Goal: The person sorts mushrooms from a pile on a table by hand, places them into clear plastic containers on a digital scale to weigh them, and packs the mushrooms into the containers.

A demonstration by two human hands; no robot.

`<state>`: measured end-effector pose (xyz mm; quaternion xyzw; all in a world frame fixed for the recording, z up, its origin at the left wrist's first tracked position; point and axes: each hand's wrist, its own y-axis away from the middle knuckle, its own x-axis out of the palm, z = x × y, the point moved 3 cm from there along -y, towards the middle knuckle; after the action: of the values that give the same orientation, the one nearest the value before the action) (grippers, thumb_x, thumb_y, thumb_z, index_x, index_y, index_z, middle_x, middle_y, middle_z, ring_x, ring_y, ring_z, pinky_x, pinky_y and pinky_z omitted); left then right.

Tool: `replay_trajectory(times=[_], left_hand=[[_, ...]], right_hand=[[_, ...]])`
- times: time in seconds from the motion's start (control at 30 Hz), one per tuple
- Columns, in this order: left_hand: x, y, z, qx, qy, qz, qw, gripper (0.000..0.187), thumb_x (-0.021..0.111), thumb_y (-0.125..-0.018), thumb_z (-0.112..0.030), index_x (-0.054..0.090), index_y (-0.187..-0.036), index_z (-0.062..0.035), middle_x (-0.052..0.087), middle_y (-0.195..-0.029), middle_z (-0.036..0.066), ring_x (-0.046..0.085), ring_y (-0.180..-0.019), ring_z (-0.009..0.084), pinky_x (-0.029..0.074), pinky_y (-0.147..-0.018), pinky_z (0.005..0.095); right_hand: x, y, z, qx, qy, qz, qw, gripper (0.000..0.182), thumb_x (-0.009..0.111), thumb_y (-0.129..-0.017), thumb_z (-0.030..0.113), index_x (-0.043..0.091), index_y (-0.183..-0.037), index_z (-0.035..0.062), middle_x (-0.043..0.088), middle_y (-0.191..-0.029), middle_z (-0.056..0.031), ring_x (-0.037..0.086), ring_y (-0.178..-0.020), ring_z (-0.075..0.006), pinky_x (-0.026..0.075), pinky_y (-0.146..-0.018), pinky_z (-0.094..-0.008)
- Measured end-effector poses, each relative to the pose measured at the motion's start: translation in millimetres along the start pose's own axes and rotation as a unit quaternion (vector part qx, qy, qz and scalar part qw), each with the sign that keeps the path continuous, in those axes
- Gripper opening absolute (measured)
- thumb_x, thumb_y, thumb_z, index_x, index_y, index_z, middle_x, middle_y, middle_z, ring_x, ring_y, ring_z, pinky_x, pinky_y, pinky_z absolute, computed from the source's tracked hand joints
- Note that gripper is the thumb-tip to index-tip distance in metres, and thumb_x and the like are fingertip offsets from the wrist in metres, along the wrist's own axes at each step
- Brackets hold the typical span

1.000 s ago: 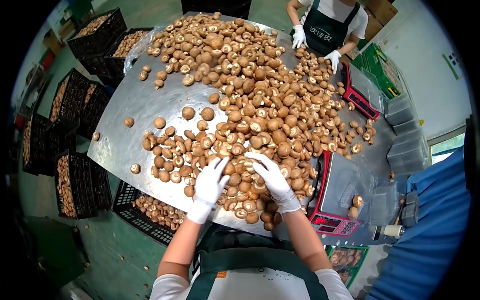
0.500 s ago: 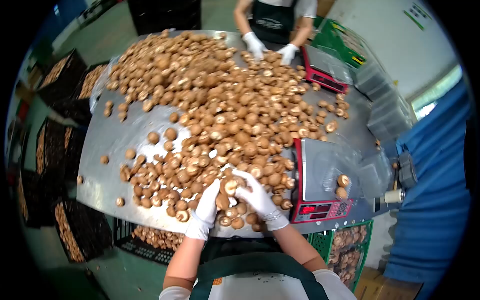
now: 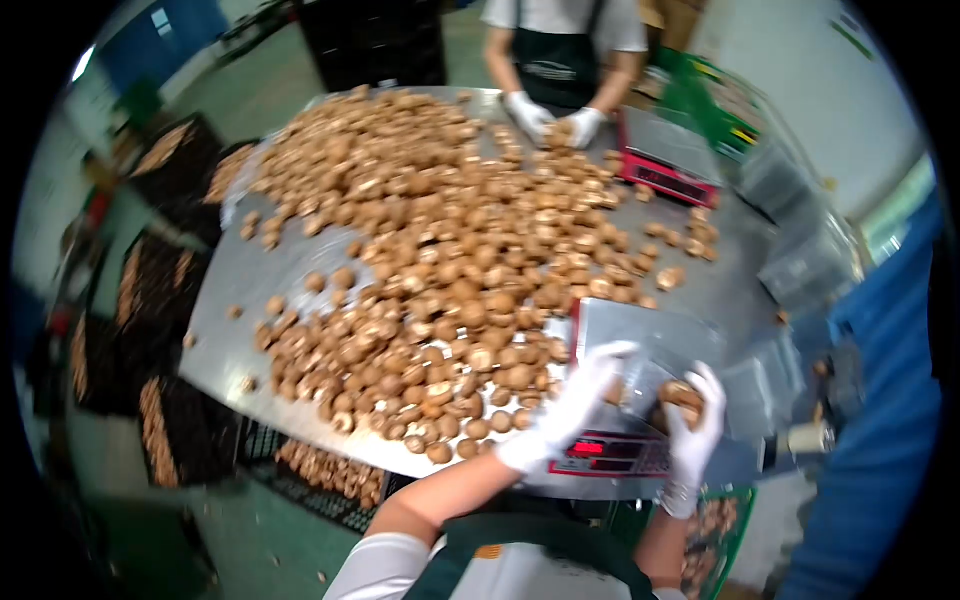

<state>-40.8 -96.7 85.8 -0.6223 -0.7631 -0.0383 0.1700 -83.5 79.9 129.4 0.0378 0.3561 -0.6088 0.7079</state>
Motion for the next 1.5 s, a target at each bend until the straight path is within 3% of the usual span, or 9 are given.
replay_trajectory(times=[0.07,0.2,0.33,0.47,0.73,0.83,1.27,1.4,1.5], left_hand=[[28.5,-14.0,62.5,0.2,-0.203,-0.006,0.959,0.03,0.046,-0.095,-0.017,0.054,-0.119,0.0001,0.053,-0.123,0.017,0.046,-0.122,0.0307,0.034,-0.105,0.0379],[40.9,-7.4,66.6,0.157,-0.238,0.028,0.958,0.023,0.052,-0.089,-0.009,0.058,-0.109,0.0015,0.059,-0.109,0.018,0.053,-0.109,0.035,0.039,-0.101,0.0407],[4.2,24.3,40.8,0.152,-0.298,-0.012,0.942,0.027,0.055,-0.09,-0.012,0.058,-0.115,-0.0019,0.059,-0.111,0.016,0.055,-0.107,0.0322,0.043,-0.095,0.0376],[-58.7,83.1,38.4,-0.007,-0.334,-0.063,0.94,0.028,0.052,-0.092,-0.015,0.059,-0.117,-0.0065,0.06,-0.11,0.013,0.058,-0.104,0.029,0.046,-0.089,0.0375],[-186.7,223.3,7.9,-0.091,-0.332,-0.353,0.87,0.023,0.056,-0.091,-0.017,0.065,-0.108,-0.0043,0.068,-0.096,0.011,0.065,-0.09,0.0239,0.05,-0.08,0.0327],[-243.1,270.7,4.1,-0.135,-0.325,-0.484,0.801,0.022,0.058,-0.09,-0.019,0.069,-0.095,-0.0014,0.069,-0.083,0.013,0.066,-0.072,0.0172,0.051,-0.065,0.0296],[-394.1,340.7,-10.0,-0.068,-0.218,-0.58,0.782,0.02,0.057,-0.089,-0.006,0.064,-0.106,0.0023,0.066,-0.088,0.009,0.065,-0.079,0.0135,0.052,-0.071,0.0255],[-430.2,332.4,-13.2,-0.085,-0.274,-0.6,0.747,0.027,0.059,-0.087,-0.005,0.059,-0.112,0.0021,0.061,-0.102,0.01,0.062,-0.084,0.0107,0.051,-0.072,0.024],[-438.8,297.7,-24.8,-0.034,-0.433,-0.554,0.71,0.045,0.067,-0.079,-0.01,0.054,-0.12,0.0012,0.056,-0.111,0.013,0.06,-0.091,0.0199,0.051,-0.075,0.0281]], right_hand=[[-9.0,5.9,-37.5,-0.018,0.042,-0.003,0.999,0.047,0.066,-0.074,0.005,0.055,-0.119,0.0029,0.044,-0.136,-0.0174,0.041,-0.127,-0.0331,0.031,-0.107,-0.0414],[2.7,12.3,-76.1,-0.035,0.166,0.116,0.979,0.052,0.064,-0.077,0.005,0.051,-0.128,0.0041,0.038,-0.142,-0.0192,0.036,-0.13,-0.036,0.026,-0.109,-0.0442],[0.0,2.1,-71.1,-0.032,0.118,0.079,0.989,0.044,0.059,-0.082,0.003,0.052,-0.125,0.0024,0.042,-0.139,-0.0173,0.038,-0.13,-0.0329,0.027,-0.109,-0.0421],[9.9,-14.9,-37.0,-0.066,0.029,0.056,0.996,0.038,0.05,-0.082,-0.004,0.055,-0.12,-0.001,0.05,-0.131,-0.0172,0.049,-0.12,-0.0301,0.036,-0.103,-0.0384],[111.0,-1.7,31.9,-0.148,-0.013,0.186,0.971,0.031,0.055,-0.081,-0.002,0.06,-0.112,0.0005,0.058,-0.116,-0.0155,0.055,-0.11,-0.0293,0.04,-0.098,-0.0375],[155.8,15.1,64.1,-0.151,-0.035,0.223,0.962,0.031,0.061,-0.079,0.001,0.062,-0.109,0.0023,0.061,-0.11,-0.014,0.057,-0.104,-0.029,0.044,-0.093,-0.0374],[340.5,73.6,177.8,-0.304,0.016,0.358,0.883,0.034,0.07,-0.078,0.018,0.063,-0.109,0.0063,0.063,-0.106,-0.0103,0.057,-0.103,-0.0288,0.043,-0.093,-0.0374],[399.0,82.9,183.6,-0.393,0.186,0.311,0.845,0.054,0.068,-0.079,0.026,0.05,-0.126,0.0082,0.053,-0.123,-0.0108,0.046,-0.119,-0.0296,0.029,-0.103,-0.0516],[434.0,89.2,157.6,-0.407,0.269,0.347,0.801,0.059,0.072,-0.073,0.027,0.052,-0.126,0.0113,0.055,-0.12,-0.0094,0.044,-0.12,-0.0309,0.026,-0.103,-0.0578]])
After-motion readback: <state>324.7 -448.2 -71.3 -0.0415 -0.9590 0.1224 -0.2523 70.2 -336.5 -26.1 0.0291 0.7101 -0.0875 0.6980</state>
